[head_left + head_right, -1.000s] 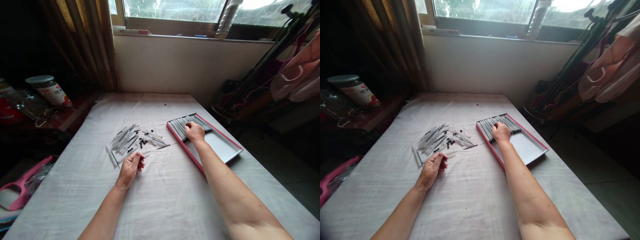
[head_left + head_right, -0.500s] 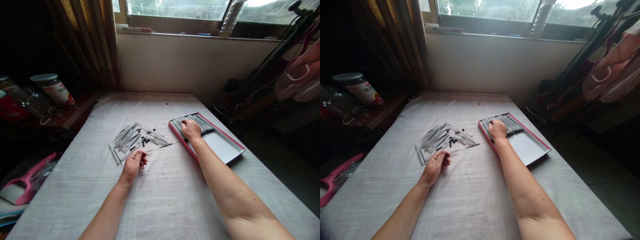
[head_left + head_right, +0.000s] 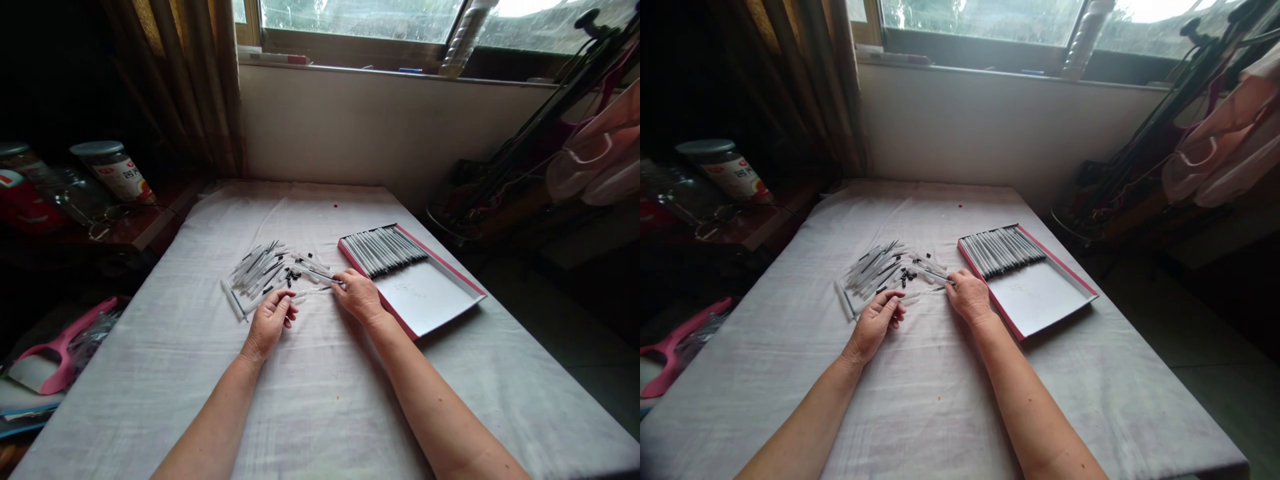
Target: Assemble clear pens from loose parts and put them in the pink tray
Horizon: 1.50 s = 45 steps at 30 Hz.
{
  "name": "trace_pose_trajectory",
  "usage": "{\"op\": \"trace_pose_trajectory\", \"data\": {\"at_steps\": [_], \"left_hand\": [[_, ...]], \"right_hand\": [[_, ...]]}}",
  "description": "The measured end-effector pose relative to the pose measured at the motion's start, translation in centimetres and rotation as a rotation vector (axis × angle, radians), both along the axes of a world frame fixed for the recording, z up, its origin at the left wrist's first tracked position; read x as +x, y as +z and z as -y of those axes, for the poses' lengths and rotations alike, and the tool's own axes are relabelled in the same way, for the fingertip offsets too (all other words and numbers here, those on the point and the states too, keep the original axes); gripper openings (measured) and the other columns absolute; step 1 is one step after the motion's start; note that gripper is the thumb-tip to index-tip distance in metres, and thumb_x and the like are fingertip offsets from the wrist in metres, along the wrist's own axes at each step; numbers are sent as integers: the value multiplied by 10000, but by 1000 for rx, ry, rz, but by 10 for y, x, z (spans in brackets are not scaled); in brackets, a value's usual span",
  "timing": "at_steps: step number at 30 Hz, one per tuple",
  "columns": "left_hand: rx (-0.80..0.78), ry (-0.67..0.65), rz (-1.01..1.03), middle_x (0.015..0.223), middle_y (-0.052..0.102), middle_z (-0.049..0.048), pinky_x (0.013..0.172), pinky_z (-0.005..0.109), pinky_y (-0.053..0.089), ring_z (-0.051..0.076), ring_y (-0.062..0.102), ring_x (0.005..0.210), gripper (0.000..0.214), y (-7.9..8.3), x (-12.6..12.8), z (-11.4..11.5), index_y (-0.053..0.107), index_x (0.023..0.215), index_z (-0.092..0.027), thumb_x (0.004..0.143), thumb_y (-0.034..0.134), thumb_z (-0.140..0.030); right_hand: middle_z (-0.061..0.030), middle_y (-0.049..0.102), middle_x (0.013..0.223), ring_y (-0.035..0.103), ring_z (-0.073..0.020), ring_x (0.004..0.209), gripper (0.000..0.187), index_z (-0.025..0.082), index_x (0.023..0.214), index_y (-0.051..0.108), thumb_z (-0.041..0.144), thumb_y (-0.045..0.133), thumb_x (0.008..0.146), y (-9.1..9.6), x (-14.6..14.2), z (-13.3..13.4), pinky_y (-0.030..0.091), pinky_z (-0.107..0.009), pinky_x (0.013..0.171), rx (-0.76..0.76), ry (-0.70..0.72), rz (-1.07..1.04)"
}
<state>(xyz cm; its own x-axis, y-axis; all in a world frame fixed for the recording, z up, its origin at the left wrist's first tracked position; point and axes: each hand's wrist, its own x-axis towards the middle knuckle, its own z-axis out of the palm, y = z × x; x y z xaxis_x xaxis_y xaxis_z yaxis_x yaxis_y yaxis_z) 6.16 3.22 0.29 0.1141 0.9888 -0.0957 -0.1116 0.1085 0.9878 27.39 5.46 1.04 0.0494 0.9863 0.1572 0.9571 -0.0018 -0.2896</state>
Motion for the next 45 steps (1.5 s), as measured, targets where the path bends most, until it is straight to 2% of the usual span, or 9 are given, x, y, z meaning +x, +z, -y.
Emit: {"op": "trace_pose_trajectory", "data": {"at_steps": [11,15,18,21,25,30,37,41,45], "left_hand": [[13,-46,-33,641,626,2,455,181,416,93,542,526,406,-4,0,-1,634,885,-154,727,644,-528],[132,10,-150,738,639,24,481,197,453,113,580,590,364,-9,0,-1,616,983,-164,788,601,-470],[388,182,-370,1067,626,94,540,220,500,144,625,770,413,-13,-1,1,560,1183,-193,819,605,-382],[631,210,-629,1319,508,130,687,284,545,194,613,987,424,-15,-3,3,537,1268,-224,859,582,-328],[808,43,-901,1150,659,90,938,405,476,237,599,1064,295,-14,-1,7,625,1173,-232,902,539,-310],[769,-70,-996,992,732,99,831,388,492,243,655,907,262,-12,6,11,680,1061,-213,925,482,-319],[722,-166,-968,961,731,104,839,395,477,260,659,904,268,-8,15,16,689,1033,-226,915,477,-338],[748,-191,-981,976,729,96,854,378,467,247,652,918,271,-4,15,7,687,1027,-218,925,461,-329],[795,-147,-1105,961,723,92,847,372,457,245,633,905,246,8,16,-25,693,1014,-209,914,485,-292]], "right_hand": [[-78,700,993,660,-209,798,182,212,959,672,270,519,879,2,-7,-3,447,-281,652,16,-6,36],[-36,721,840,650,-177,690,130,219,895,651,270,547,836,-3,-6,11,467,-273,660,173,1,-324],[-33,708,781,634,-159,621,153,204,872,636,326,559,823,-6,-8,29,485,-273,630,249,11,-663],[-30,681,759,627,-150,616,195,192,862,624,376,588,808,-5,-11,45,495,-271,597,271,10,-964],[-16,656,723,591,-122,549,233,179,840,621,395,649,759,-1,-12,52,430,-224,460,240,-45,-1217],[-22,670,756,577,-106,516,354,170,925,642,422,718,687,-4,-19,50,396,-204,411,237,-125,-1452],[-65,717,793,624,-147,575,315,164,818,696,466,679,729,-8,-29,55,444,-230,441,110,-12,-1355],[-68,721,858,647,-166,693,316,185,882,642,484,546,850,-2,-15,56,498,-263,565,298,-46,-1192],[-47,696,834,645,-178,775,278,201,940,607,447,484,907,2,2,57,511,-316,734,479,-108,-1006]]}}
